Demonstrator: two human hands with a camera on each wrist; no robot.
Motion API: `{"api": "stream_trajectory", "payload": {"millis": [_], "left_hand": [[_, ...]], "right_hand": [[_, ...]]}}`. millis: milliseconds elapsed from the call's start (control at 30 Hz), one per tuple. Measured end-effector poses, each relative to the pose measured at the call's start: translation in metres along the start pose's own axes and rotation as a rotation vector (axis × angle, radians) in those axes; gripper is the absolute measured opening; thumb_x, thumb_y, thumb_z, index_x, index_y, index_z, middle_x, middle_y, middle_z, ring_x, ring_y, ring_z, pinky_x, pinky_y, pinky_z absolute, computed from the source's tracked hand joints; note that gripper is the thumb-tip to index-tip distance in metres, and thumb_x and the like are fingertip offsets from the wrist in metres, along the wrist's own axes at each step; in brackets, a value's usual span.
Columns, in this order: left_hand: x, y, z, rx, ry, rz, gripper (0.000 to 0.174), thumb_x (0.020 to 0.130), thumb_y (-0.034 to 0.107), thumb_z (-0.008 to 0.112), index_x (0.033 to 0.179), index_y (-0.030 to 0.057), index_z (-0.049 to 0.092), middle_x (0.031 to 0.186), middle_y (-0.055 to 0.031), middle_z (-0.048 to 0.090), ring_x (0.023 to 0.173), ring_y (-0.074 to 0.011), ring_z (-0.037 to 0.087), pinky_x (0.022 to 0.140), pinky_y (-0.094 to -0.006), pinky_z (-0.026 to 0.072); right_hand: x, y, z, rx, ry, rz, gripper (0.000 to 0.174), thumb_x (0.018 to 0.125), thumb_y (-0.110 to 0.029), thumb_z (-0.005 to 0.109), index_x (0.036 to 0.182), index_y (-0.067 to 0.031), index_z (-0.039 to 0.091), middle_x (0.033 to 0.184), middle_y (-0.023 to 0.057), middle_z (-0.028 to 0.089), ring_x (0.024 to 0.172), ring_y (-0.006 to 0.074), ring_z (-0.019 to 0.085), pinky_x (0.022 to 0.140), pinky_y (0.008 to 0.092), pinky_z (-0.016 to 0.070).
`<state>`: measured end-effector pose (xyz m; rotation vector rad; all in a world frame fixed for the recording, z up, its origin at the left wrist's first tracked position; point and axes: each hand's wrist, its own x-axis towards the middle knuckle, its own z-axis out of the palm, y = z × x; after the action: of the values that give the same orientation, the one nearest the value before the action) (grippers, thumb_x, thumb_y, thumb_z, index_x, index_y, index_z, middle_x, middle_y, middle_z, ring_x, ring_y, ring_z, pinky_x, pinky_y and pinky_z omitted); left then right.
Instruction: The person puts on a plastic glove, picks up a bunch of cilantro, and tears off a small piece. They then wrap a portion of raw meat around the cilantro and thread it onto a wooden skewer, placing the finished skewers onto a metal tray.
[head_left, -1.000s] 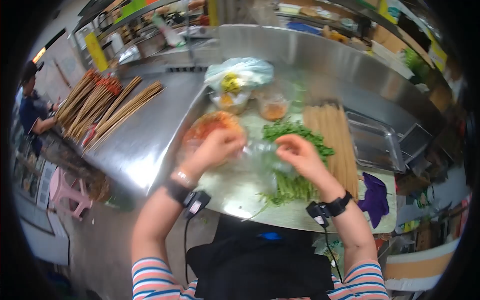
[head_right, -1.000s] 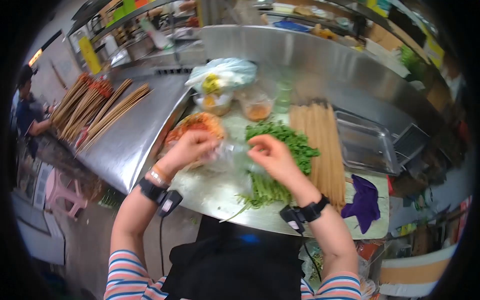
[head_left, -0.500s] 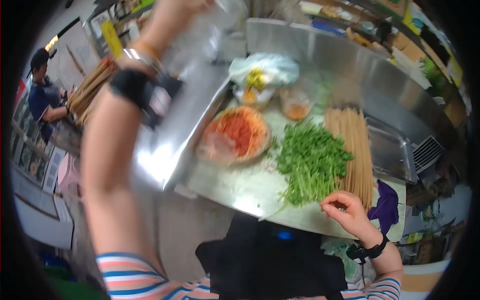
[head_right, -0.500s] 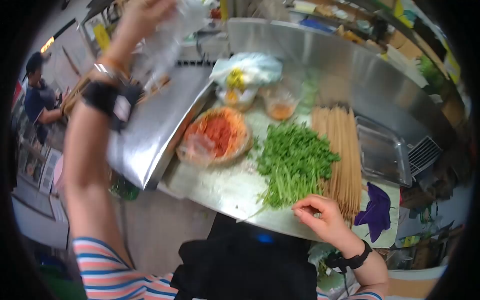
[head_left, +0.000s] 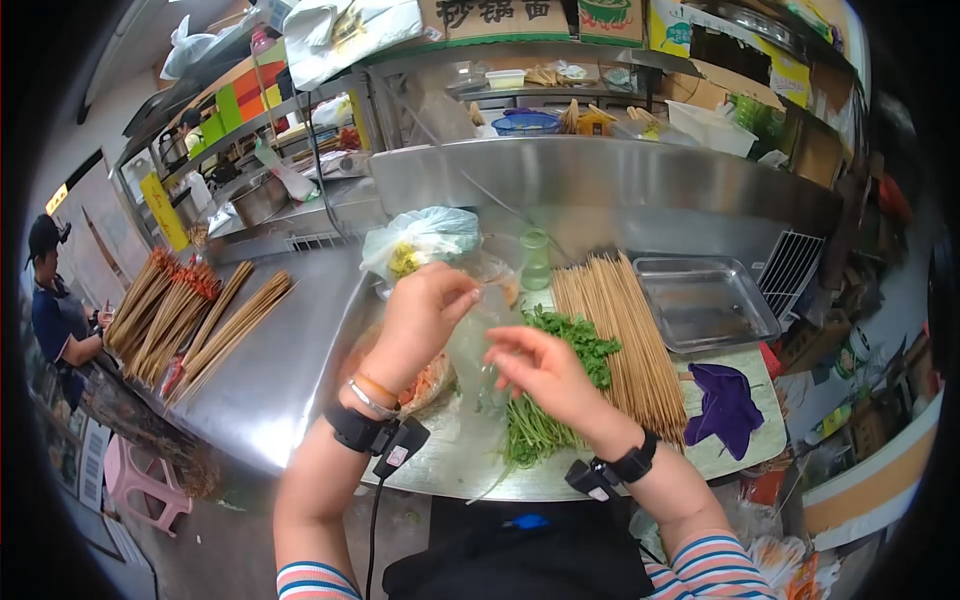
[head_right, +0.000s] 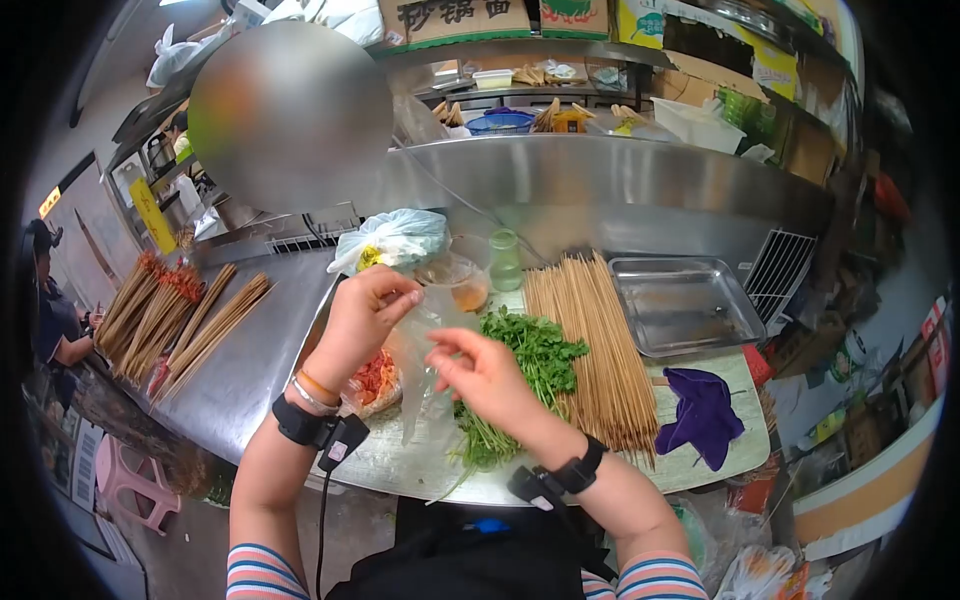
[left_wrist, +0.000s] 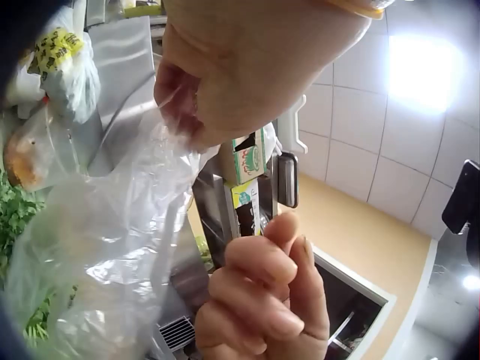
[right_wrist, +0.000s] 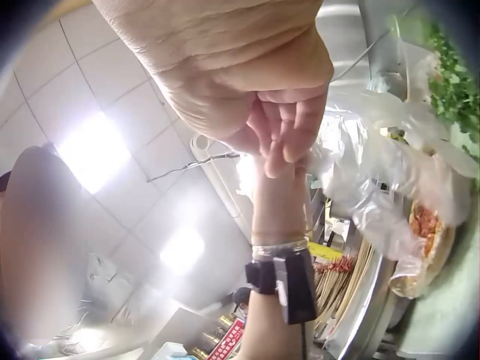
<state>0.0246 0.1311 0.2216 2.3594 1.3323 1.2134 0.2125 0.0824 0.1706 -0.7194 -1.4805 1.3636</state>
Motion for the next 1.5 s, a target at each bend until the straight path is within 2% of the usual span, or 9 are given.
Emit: {"api": "stream_trajectory", "payload": {"millis": [200,333,500,700,833,967,1067,1333,1500], "left_hand": [[-0.003,0.000,-0.014,-0.316,-0.383,-0.227,0.015,0.089,0.015,0.066,0.095,0.0010,0.069,0.073,0.0029,0.060,0.063,-0.0040,0.049,0.054,-0.0201,0.0402],[-0.005,-0.003,-0.006,-0.326,-0.506,-0.130,0.019,0.086,0.018,0.068,0.096,0.0010,0.069,0.077,-0.0017,0.065,0.065,-0.0076,0.053,0.059,-0.0235,0.0442],[-0.012,-0.015,-0.007,-0.361,-0.464,-0.245,0.016,0.087,0.017,0.068,0.087,0.0006,0.068,0.071,0.0051,0.058,0.065,-0.0020,0.049,0.057,-0.0189,0.0400],[-0.033,-0.042,0.021,-0.235,-0.221,-0.314,0.019,0.088,0.017,0.067,0.083,-0.0011,0.067,0.067,0.0034,0.059,0.060,-0.0033,0.049,0.054,-0.0213,0.0410],[-0.034,-0.027,0.026,-0.013,0.079,-0.137,0.012,0.083,0.012,0.069,0.086,0.0008,0.067,0.068,-0.0054,0.061,0.056,-0.0117,0.055,0.053,-0.0243,0.0436],[-0.055,0.025,0.028,0.335,0.203,0.317,0.018,0.073,0.005,0.072,0.091,0.0075,0.067,0.073,-0.0073,0.059,0.057,-0.0244,0.059,0.050,-0.0313,0.0474],[-0.087,0.041,0.043,0.394,0.205,0.433,0.028,0.067,0.002,0.072,0.094,0.0088,0.068,0.074,-0.0032,0.059,0.056,-0.0180,0.059,0.047,-0.0284,0.0454],[-0.165,0.045,0.111,0.222,-0.041,0.300,0.035,0.066,0.003,0.068,0.101,0.0120,0.067,0.082,-0.0016,0.060,0.055,-0.0169,0.058,0.047,-0.0278,0.0462],[-0.173,0.037,0.129,0.034,-0.038,0.169,0.037,0.066,0.002,0.069,0.102,0.0120,0.065,0.085,-0.0020,0.062,0.057,-0.0181,0.060,0.046,-0.0285,0.0472]], "right_hand": [[0.028,0.009,-0.040,-0.363,0.170,-0.370,0.040,0.087,-0.019,0.066,0.122,-0.0025,0.054,0.097,0.0007,0.062,0.082,0.0117,0.060,0.076,0.0259,0.0470],[0.041,0.007,-0.051,-0.165,-0.288,0.035,0.027,0.085,-0.018,0.070,0.107,-0.0030,0.065,0.091,0.0001,0.065,0.086,0.0123,0.061,0.078,0.0240,0.0460],[0.045,0.013,-0.061,-0.102,-0.290,0.264,0.015,0.087,-0.020,0.068,0.087,-0.0046,0.067,0.076,-0.0031,0.062,0.069,0.0061,0.055,0.062,0.0196,0.0422],[0.028,0.022,-0.053,-0.332,0.269,-0.306,0.019,0.091,-0.021,0.061,0.092,-0.0026,0.065,0.074,-0.0002,0.061,0.062,0.0057,0.055,0.055,0.0192,0.0427],[-0.005,-0.001,-0.027,-0.055,-0.066,0.118,0.022,0.093,-0.023,0.060,0.102,-0.0033,0.064,0.082,0.0014,0.062,0.071,0.0069,0.057,0.060,0.0194,0.0445],[-0.020,0.019,-0.018,0.204,0.064,0.134,0.033,0.094,-0.031,0.057,0.110,-0.0019,0.059,0.092,0.0033,0.063,0.074,0.0079,0.058,0.060,0.0201,0.0450],[-0.042,0.037,-0.013,0.498,0.118,0.249,0.032,0.094,-0.033,0.057,0.107,-0.0039,0.060,0.093,0.0032,0.064,0.077,0.0094,0.059,0.061,0.0207,0.0457],[-0.110,0.093,-0.043,0.429,0.284,0.489,0.017,0.092,-0.020,0.060,0.105,-0.0076,0.060,0.085,-0.0008,0.063,0.077,0.0067,0.058,0.065,0.0200,0.0460],[-0.127,0.074,-0.049,0.475,0.177,0.707,0.034,0.091,-0.036,0.060,0.109,-0.0069,0.059,0.096,0.0026,0.063,0.083,0.0095,0.059,0.067,0.0228,0.0469]]}}
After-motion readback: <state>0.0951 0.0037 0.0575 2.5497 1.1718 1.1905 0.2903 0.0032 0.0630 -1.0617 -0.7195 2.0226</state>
